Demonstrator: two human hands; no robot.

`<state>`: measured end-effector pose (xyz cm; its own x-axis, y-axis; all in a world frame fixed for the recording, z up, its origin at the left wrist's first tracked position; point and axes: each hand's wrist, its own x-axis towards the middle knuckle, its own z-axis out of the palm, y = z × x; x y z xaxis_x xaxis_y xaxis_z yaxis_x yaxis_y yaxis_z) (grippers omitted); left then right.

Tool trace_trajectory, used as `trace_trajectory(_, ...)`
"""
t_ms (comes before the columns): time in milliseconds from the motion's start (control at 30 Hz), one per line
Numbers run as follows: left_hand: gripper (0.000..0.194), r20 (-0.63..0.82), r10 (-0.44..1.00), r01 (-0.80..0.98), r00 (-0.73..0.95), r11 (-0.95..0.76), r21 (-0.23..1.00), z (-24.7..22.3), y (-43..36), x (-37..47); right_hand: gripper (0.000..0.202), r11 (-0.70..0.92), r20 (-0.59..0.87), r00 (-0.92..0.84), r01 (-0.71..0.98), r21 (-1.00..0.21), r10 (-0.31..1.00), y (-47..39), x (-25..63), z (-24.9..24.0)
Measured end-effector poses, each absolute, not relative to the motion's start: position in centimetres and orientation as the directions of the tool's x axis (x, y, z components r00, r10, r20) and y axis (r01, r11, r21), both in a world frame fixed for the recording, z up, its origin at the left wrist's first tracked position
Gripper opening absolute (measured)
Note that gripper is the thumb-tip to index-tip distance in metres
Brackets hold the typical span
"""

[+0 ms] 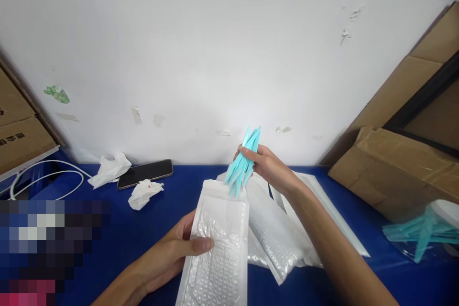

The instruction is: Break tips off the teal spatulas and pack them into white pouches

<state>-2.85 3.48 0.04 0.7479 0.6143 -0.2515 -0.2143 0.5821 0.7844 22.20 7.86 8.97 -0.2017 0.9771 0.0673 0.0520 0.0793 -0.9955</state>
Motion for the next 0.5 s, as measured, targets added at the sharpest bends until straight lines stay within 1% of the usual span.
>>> trace_trajectory(200,0.062,-0.223,0.580,-0.193,0.783,0.568,0.800,0.4,3.6,-2.9,0.029,0.070,0.058,-0.231,0.043,-0.997,0.971,7.4,21.8,9.1)
trace_trajectory(500,0.063,-0.225,0.578,-0.201,0.784,0.580,0.789,0.6,3.4,-2.9,0.024,0.003,-0.004,-0.284,0.025,-1.000,0.959,6.8,20.8,9.3)
